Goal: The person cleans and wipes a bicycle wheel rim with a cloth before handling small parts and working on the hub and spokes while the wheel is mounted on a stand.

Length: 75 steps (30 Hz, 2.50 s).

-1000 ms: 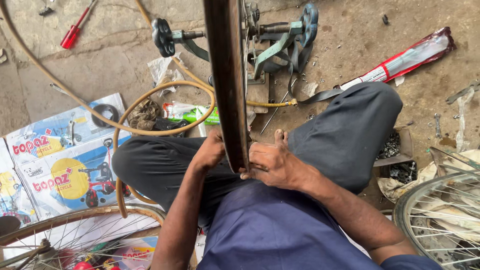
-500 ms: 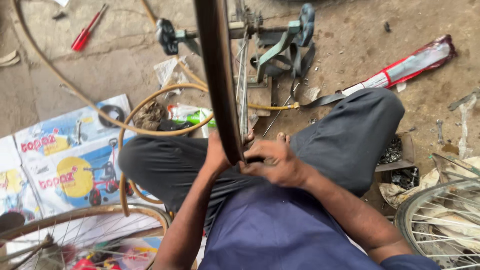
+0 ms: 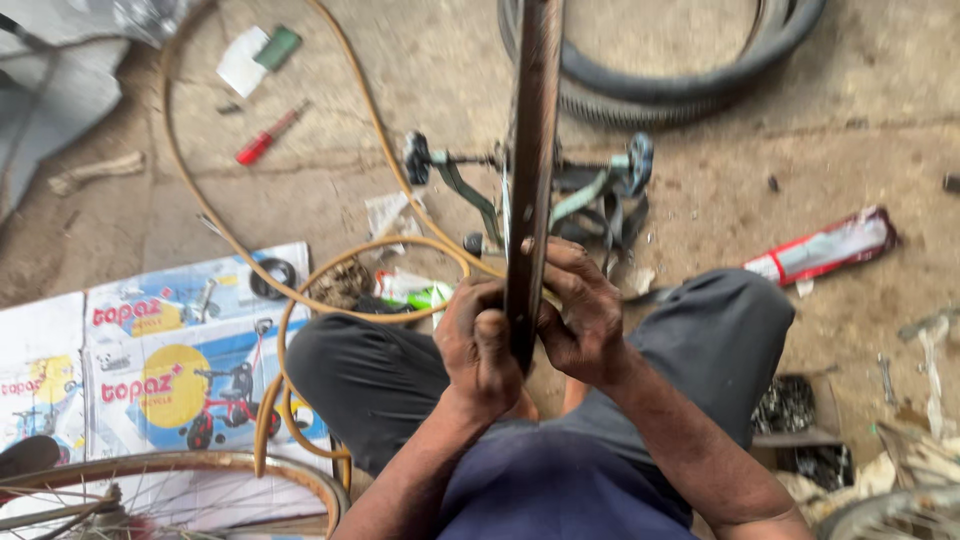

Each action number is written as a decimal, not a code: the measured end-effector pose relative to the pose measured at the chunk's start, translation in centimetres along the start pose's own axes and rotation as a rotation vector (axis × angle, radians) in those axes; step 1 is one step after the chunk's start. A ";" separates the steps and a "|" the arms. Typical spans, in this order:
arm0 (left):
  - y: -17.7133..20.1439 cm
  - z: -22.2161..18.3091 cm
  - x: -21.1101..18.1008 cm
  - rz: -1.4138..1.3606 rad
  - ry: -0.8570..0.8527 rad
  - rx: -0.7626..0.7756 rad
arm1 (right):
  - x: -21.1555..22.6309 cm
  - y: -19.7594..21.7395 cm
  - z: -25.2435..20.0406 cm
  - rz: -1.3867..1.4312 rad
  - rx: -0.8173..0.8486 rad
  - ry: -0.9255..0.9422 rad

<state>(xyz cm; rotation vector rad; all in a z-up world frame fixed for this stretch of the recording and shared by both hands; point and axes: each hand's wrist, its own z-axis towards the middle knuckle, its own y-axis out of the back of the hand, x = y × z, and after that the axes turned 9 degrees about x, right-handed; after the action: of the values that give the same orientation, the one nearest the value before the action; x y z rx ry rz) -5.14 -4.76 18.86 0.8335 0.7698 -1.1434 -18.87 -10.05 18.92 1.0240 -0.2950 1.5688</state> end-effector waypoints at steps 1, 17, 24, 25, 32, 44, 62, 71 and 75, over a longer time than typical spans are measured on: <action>0.0 1.2 -0.5 0.017 -0.007 -0.012 | 0.0 0.8 1.4 0.028 0.060 0.027; -0.4 12.0 -4.6 0.382 -0.075 0.033 | -8.1 1.7 4.9 0.820 -0.113 -0.074; -0.1 13.1 -3.9 0.328 -0.062 0.072 | -8.7 2.8 7.7 0.248 -0.079 0.054; 0.1 13.4 -3.8 0.346 -0.080 0.082 | -8.2 2.3 7.9 0.629 -0.106 -0.122; 3.4 13.6 -2.4 0.299 -0.075 0.093 | -6.2 -0.9 11.0 -0.027 -0.180 0.200; 3.6 12.3 -2.8 0.416 -0.082 0.002 | -7.0 -3.3 10.2 -0.043 -0.317 0.207; 3.3 14.5 -2.4 0.280 0.008 0.006 | -8.4 -2.7 9.6 0.076 -0.272 -0.045; 3.7 14.4 -2.5 0.237 0.004 0.018 | -7.7 -1.0 10.5 0.896 -0.131 -0.306; 3.2 13.9 -2.1 0.320 -0.048 -0.034 | -4.8 -2.8 10.3 0.450 -0.300 -0.237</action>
<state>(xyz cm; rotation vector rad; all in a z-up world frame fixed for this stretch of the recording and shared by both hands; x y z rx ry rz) -1.17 -15.29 27.92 0.8625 0.5890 -0.8598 -12.17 -19.46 20.46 0.9458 -0.9497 1.7301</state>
